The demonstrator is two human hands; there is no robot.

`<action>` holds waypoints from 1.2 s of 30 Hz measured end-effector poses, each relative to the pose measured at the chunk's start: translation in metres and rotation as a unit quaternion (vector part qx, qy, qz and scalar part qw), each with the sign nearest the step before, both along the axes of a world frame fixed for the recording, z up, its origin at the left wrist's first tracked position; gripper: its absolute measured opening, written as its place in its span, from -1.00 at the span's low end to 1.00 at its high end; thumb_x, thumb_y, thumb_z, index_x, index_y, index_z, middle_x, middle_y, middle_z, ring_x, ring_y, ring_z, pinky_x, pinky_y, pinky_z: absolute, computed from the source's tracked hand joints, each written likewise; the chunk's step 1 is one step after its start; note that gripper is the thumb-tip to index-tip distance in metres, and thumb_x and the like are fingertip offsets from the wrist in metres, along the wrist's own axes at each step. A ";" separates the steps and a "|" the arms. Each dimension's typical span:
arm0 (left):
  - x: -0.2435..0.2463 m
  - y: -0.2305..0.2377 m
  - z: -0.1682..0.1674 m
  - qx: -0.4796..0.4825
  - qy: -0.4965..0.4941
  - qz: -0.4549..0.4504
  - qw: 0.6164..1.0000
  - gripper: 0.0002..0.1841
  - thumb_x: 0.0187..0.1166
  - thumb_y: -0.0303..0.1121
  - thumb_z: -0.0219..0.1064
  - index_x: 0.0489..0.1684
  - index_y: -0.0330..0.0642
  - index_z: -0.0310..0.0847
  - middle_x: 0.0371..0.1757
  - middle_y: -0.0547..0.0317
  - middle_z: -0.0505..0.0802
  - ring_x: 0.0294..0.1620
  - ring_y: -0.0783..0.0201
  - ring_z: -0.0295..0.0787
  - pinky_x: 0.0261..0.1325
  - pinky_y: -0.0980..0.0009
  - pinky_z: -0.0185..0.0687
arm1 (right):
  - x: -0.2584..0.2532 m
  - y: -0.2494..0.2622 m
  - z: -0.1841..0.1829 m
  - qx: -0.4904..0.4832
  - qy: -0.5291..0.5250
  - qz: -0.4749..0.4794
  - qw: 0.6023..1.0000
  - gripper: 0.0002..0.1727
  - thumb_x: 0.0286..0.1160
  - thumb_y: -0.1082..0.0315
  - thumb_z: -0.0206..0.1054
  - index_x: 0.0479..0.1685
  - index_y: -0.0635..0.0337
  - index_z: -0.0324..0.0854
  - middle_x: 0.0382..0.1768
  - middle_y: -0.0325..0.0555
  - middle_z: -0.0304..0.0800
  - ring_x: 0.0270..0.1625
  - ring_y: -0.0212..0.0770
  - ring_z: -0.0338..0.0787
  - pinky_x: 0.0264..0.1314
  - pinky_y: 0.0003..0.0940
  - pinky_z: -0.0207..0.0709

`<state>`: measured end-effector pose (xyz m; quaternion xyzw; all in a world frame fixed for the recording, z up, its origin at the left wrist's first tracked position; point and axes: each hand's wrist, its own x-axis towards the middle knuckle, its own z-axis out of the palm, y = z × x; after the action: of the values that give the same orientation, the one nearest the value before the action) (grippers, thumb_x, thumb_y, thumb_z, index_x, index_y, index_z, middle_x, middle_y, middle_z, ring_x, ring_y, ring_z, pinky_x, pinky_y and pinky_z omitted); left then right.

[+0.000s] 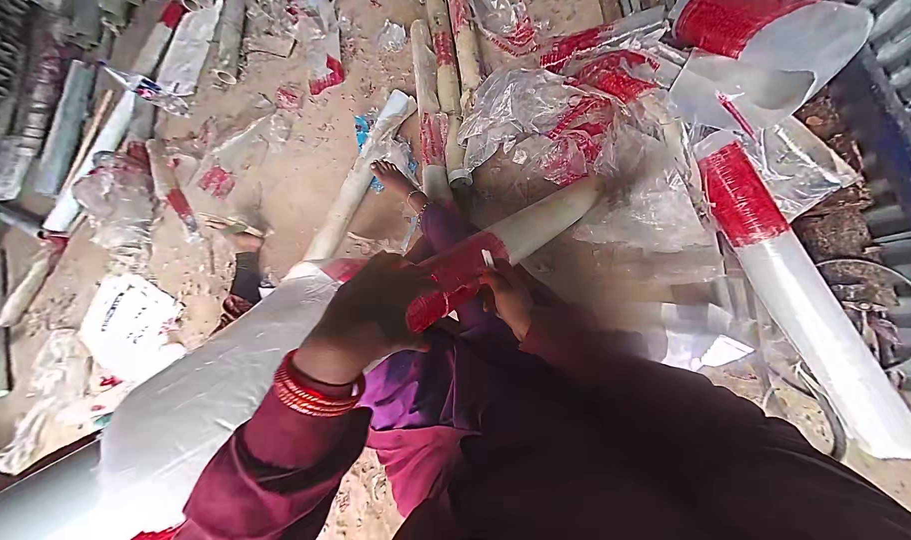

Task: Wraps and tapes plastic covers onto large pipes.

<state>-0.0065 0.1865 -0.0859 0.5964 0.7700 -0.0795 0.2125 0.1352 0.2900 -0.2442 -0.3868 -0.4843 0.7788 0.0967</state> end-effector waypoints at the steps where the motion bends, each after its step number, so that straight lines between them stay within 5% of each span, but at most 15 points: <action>1: 0.014 0.015 0.000 -0.041 0.027 0.020 0.999 -0.29 0.05 0.02 0.78 0.29 0.01 0.78 0.14 -0.06 0.87 0.30 -0.20 0.69 0.35 -0.24 0.50 | 0.001 -0.004 -0.005 0.021 0.003 0.041 0.999 -0.60 0.93 0.27 -0.10 0.43 0.37 0.43 -0.17 -0.06 0.79 -0.55 -0.45 0.50 -0.49 -0.48 0.37; 3: 0.027 0.051 0.004 -0.094 0.077 0.054 0.991 -0.12 0.13 0.18 0.71 0.58 0.11 0.58 -0.15 -0.12 0.88 -0.09 -0.21 0.78 -0.03 -0.25 0.57 | 0.002 -0.010 -0.005 0.042 0.006 0.113 0.993 -0.58 0.94 0.30 -0.15 0.43 0.39 0.46 -0.05 0.00 0.76 -0.37 -0.37 0.64 -0.27 -0.43 0.54; 4: 0.028 0.067 0.006 -0.120 0.095 0.068 0.986 -0.09 0.21 0.17 0.68 0.67 0.10 0.48 -0.14 -0.16 0.87 -0.13 -0.23 0.79 -0.09 -0.29 0.56 | 0.003 -0.011 -0.002 0.052 0.003 0.135 0.990 -0.57 0.95 0.29 -0.17 0.46 0.37 0.46 -0.04 0.01 0.74 -0.30 -0.34 0.67 -0.20 -0.41 0.57; 7: 0.007 0.093 -0.011 -0.266 0.161 0.079 0.947 -0.35 0.41 0.17 0.54 0.38 -0.04 0.73 0.30 -0.21 0.77 0.31 -0.30 0.70 0.23 -0.33 0.53 | 0.005 -0.013 -0.004 0.086 0.005 0.146 0.986 -0.57 0.96 0.25 -0.18 0.50 0.24 0.45 -0.07 -0.01 0.75 -0.30 -0.24 0.69 -0.23 -0.28 0.56; 9: -0.026 0.082 -0.039 -0.298 0.170 0.018 0.939 -0.43 0.41 0.26 0.48 0.10 -0.04 0.82 0.30 -0.08 0.79 0.40 -0.19 0.63 0.38 -0.24 0.43 | 0.006 -0.010 -0.008 0.099 0.002 0.153 0.983 -0.55 0.96 0.21 -0.16 0.55 0.21 0.45 -0.15 0.02 0.80 -0.24 -0.15 0.74 -0.09 -0.14 0.60; 10: -0.037 0.072 -0.045 -0.293 0.149 -0.005 0.944 -0.44 0.46 0.23 0.46 0.13 -0.05 0.80 0.32 -0.06 0.79 0.46 -0.16 0.61 0.50 -0.22 0.38 | 0.007 -0.009 -0.008 0.103 -0.004 0.157 0.982 -0.55 0.96 0.20 -0.15 0.55 0.23 0.45 -0.24 0.01 0.77 -0.28 -0.13 0.72 -0.10 -0.12 0.58; 13: -0.036 0.034 -0.046 -0.170 0.072 0.066 0.981 -0.58 0.57 -0.10 0.49 0.26 -0.15 0.77 0.23 -0.21 0.84 0.39 -0.26 0.70 0.44 -0.28 0.48 | 0.007 -0.003 0.000 0.108 -0.031 0.218 0.970 -0.57 0.95 0.22 -0.11 0.54 0.31 0.34 -0.22 0.18 0.71 -0.18 0.06 0.74 0.05 0.01 0.58; 16: -0.018 -0.007 -0.062 0.075 0.105 0.049 0.990 -0.79 0.53 -0.32 0.49 0.02 -0.15 0.90 0.05 -0.14 0.93 0.23 -0.23 0.83 0.31 -0.24 0.63 | 0.005 -0.004 0.007 0.141 -0.034 0.284 0.948 -0.57 0.95 0.25 -0.13 0.53 0.36 0.35 -0.16 0.25 0.73 -0.09 0.15 0.79 0.13 0.06 0.60; 19: -0.015 -0.021 -0.077 0.193 0.111 -0.009 0.975 -0.85 0.53 -0.41 0.42 -0.13 -0.15 0.93 -0.06 -0.06 0.96 0.10 -0.18 0.89 0.20 -0.17 0.70 | 0.000 -0.004 0.016 0.179 -0.069 0.344 0.919 -0.56 0.95 0.25 -0.15 0.57 0.29 0.33 0.00 0.30 0.75 0.13 0.23 0.78 0.26 0.14 0.55; 27: -0.018 -0.036 -0.090 0.258 0.106 -0.036 0.960 -0.77 0.52 -0.43 0.29 -0.21 -0.14 0.96 -0.10 0.00 0.98 0.01 -0.10 0.92 0.16 -0.06 0.72 | -0.005 -0.005 0.028 0.252 -0.119 0.401 0.873 -0.58 0.94 0.20 -0.12 0.58 0.18 0.34 -0.03 0.28 0.79 0.13 0.30 0.82 0.14 0.22 0.62; 30: -0.023 -0.042 -0.094 0.273 0.073 -0.022 0.959 -0.74 0.50 -0.41 0.25 -0.24 -0.14 0.95 -0.07 -0.01 0.98 0.02 -0.10 0.91 0.17 -0.08 0.70 | -0.006 -0.008 0.031 0.263 -0.131 0.434 0.852 -0.50 0.92 0.24 -0.08 0.75 0.15 0.20 0.04 0.30 0.79 0.17 0.31 0.81 0.17 0.21 0.62; 34: -0.030 -0.054 -0.101 0.295 0.024 -0.004 0.955 -0.74 0.50 -0.40 0.25 -0.24 -0.15 0.95 -0.05 -0.01 0.97 0.07 -0.06 0.89 0.24 -0.05 0.66 | -0.009 -0.014 0.032 0.279 -0.142 0.448 0.837 -0.59 0.91 0.28 -0.07 0.61 0.19 0.28 0.02 0.27 0.79 0.18 0.28 0.81 0.15 0.19 0.62; 36: -0.028 -0.064 -0.104 0.309 0.013 0.005 0.951 -0.74 0.51 -0.41 0.25 -0.24 -0.14 0.95 -0.09 0.03 0.98 0.07 -0.02 0.89 0.24 0.00 0.67 | -0.007 -0.027 0.015 0.347 -0.124 0.413 0.833 -0.60 0.91 0.22 -0.06 0.53 0.19 0.39 -0.13 0.19 0.81 0.01 0.22 0.86 0.02 0.14 0.66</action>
<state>-0.0349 0.1227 -0.1901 0.6279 0.7626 0.1555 0.0077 0.1278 0.2625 -0.2289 -0.1851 -0.8453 0.4727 -0.1668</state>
